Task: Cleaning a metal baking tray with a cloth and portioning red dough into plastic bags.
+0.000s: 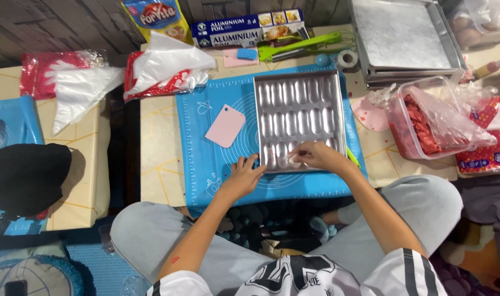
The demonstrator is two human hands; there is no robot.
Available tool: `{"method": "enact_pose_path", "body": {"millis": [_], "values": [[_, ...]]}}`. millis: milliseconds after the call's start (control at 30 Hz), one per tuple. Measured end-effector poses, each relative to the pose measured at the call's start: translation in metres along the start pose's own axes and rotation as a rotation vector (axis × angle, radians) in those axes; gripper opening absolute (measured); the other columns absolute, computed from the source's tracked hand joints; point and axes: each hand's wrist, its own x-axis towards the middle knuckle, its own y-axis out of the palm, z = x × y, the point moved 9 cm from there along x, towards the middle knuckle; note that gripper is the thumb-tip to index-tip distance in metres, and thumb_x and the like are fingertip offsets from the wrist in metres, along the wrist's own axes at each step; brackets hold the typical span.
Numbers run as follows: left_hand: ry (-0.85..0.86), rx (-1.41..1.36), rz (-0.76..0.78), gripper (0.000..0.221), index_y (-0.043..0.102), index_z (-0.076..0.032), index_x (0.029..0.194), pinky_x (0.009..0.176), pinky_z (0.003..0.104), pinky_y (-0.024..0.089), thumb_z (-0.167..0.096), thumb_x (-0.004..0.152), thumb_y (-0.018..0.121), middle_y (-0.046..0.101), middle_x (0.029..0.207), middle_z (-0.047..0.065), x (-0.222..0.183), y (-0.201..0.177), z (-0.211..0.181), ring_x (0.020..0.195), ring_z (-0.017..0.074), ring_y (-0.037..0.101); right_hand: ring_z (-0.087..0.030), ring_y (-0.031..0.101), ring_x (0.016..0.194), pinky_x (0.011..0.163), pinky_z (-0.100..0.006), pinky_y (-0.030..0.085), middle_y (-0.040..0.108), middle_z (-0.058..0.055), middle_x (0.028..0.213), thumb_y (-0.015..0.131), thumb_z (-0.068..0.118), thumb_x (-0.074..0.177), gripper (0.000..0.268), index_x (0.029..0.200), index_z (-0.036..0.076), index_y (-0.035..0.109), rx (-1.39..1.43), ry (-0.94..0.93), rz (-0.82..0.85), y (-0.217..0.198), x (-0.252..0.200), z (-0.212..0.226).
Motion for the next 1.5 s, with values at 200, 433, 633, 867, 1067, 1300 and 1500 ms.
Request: {"method": "enact_pose_path", "body": {"millis": [200,433,633,867,1067,1300,1500], "values": [[0.030,0.023,-0.129,0.024,0.057,-0.028,0.120,0.087,0.048,0.046,-0.041,0.106,0.042,0.028,0.146,0.011,-0.005,-0.016,-0.005,0.115,0.0338,0.036,-0.042,0.070,0.101,0.087,-0.049,0.057,0.073,-0.022,0.104,0.070,0.034,0.095,0.037,0.116,0.003,0.069,-0.051,-0.035,-0.231,-0.071,0.063,0.005],[0.006,-0.026,-0.184,0.013,0.061,-0.023,0.109,0.089,0.054,0.045,-0.029,0.102,0.052,0.017,0.160,0.014,-0.009,-0.044,-0.013,0.128,0.0452,0.035,-0.032,0.074,0.093,0.080,-0.041,0.060,0.075,-0.013,0.098,0.070,0.036,0.095,0.032,0.115,0.012,0.072,-0.396,-0.112,-0.342,-0.083,0.203,-0.050],[0.002,-0.067,-0.100,0.013,0.060,-0.023,0.110,0.092,0.055,0.044,-0.029,0.101,0.053,0.024,0.156,0.011,-0.004,-0.040,-0.006,0.128,0.0444,0.035,-0.021,0.076,0.082,0.063,-0.026,0.063,0.069,-0.007,0.096,0.074,0.026,0.088,0.023,0.105,0.014,0.067,-1.089,-0.093,-0.391,-0.039,0.245,-0.052],[-0.014,-0.112,-0.063,0.015,0.060,-0.024,0.113,0.091,0.054,0.046,-0.027,0.102,0.050,0.022,0.159,0.009,-0.002,-0.035,-0.004,0.122,0.0407,0.040,-0.020,0.075,0.087,0.071,-0.024,0.062,0.067,-0.013,0.098,0.061,0.027,0.101,0.028,0.113,0.002,0.062,-0.852,-0.037,-0.310,-0.040,0.206,0.012],[-0.019,-0.108,-0.056,0.016,0.061,-0.024,0.115,0.089,0.052,0.045,-0.028,0.103,0.050,0.024,0.158,0.011,-0.001,-0.038,-0.009,0.112,0.0369,0.041,-0.017,0.070,0.103,0.087,-0.023,0.059,0.068,-0.008,0.103,0.053,0.025,0.107,0.023,0.111,0.007,0.067,-1.111,-0.094,-0.248,-0.046,0.189,0.049],[-0.054,-0.127,0.008,0.018,0.061,-0.027,0.117,0.089,0.050,0.045,-0.031,0.104,0.049,0.021,0.159,0.011,0.002,-0.037,-0.009,0.106,0.0343,0.042,-0.026,0.071,0.102,0.077,-0.029,0.064,0.065,-0.014,0.110,0.065,0.008,0.097,0.016,0.112,0.000,0.068,-0.855,-0.146,-0.394,-0.026,0.240,0.027],[-0.023,-0.137,-0.045,0.021,0.061,-0.026,0.122,0.086,0.050,0.045,-0.032,0.105,0.050,0.021,0.156,0.012,0.001,-0.032,-0.006,0.102,0.0330,0.039,-0.023,0.070,0.107,0.083,-0.028,0.063,0.065,-0.015,0.115,0.065,0.010,0.097,0.026,0.121,0.001,0.064,-0.892,-0.176,-0.335,-0.029,0.201,0.075]]}}
